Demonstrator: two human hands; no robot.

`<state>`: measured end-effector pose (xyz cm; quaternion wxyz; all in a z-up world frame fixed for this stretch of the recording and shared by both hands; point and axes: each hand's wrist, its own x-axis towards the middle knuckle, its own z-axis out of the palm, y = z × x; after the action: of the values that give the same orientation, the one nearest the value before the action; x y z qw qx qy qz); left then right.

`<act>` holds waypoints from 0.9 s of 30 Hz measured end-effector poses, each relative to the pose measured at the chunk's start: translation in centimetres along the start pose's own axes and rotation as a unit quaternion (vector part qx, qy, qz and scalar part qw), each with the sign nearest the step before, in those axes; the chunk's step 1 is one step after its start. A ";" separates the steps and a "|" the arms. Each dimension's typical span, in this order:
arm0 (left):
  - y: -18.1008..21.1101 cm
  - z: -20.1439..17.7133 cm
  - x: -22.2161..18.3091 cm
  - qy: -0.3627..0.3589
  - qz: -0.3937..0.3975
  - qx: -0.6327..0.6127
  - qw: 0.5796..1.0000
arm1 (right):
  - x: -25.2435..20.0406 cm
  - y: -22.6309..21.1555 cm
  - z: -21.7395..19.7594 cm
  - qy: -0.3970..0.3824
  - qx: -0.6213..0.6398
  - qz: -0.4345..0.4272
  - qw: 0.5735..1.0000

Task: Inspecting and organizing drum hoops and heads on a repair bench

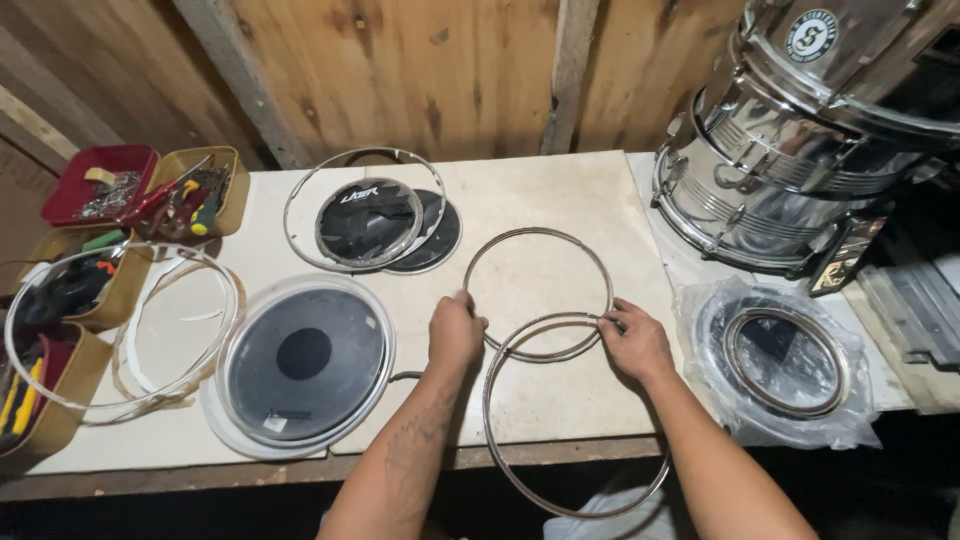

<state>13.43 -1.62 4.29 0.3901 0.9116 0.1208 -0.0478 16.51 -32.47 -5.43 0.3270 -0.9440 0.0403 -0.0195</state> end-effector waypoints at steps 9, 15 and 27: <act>-7.3 6.1 0.5 0.057 0.259 0.134 0.955 | 0.5 2.5 0.9 0.067 0.043 -0.070 0.994; -3.2 6.0 -2.7 -0.002 0.322 0.103 0.941 | 0.7 5.6 -1.4 0.162 0.084 0.066 0.981; -2.4 10.4 -3.0 -0.037 0.318 0.050 0.946 | 1.9 7.5 0.8 0.194 0.171 0.022 0.966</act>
<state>9.99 -8.07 -4.07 0.3432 0.9185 -0.1927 0.0388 17.96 -38.04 -10.67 0.4700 -0.8510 0.1193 -0.2016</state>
